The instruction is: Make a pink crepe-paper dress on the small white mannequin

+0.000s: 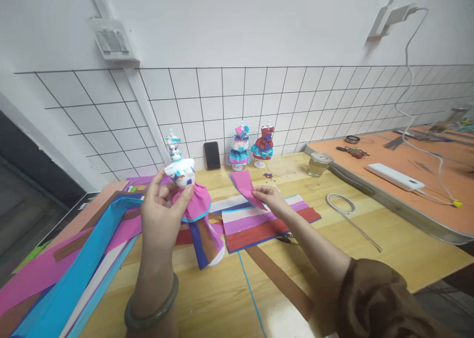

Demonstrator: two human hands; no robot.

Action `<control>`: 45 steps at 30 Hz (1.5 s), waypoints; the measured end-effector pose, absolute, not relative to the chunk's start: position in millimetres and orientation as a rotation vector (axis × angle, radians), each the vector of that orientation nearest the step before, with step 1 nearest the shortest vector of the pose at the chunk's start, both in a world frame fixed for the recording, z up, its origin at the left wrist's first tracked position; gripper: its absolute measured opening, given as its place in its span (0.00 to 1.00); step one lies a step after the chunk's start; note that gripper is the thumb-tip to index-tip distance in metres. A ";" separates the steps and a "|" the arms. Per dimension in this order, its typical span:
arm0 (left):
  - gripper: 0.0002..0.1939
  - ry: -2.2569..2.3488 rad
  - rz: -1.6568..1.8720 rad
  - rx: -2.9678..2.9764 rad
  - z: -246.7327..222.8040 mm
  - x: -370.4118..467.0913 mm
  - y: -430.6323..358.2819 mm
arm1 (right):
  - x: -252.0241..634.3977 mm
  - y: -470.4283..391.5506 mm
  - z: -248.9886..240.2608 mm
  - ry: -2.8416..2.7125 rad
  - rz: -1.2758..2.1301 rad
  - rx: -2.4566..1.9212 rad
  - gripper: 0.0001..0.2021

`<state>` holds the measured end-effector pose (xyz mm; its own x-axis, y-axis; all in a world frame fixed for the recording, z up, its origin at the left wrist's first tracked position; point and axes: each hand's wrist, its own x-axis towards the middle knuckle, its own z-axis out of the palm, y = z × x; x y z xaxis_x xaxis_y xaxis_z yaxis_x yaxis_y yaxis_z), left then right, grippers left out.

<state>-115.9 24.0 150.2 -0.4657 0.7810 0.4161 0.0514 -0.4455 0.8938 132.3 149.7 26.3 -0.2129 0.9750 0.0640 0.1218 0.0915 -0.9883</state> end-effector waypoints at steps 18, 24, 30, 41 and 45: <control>0.38 1.145 1.767 1.256 154.9 -98.5 17.2 | 144.5 43.5 37.6 -1.943 1.788 -0.982 0.12; 0.38 1.147 1.782 1.262 157.2 -110.3 11.7 | 122.0 34.3 31.8 -2.507 0.867 -0.980 0.14; 0.36 1.126 1.804 1.269 159.5 -111.0 11.6 | 113.5 46.6 7.7 -2.601 0.245 -1.207 0.13; 0.37 1.164 1.784 1.276 162.3 -111.6 10.8 | 129.1 79.6 -1.5 -2.612 0.078 -1.327 0.13; 0.37 1.167 1.780 1.268 162.7 -111.2 11.2 | 143.8 98.8 1.9 -2.551 0.109 -1.378 0.13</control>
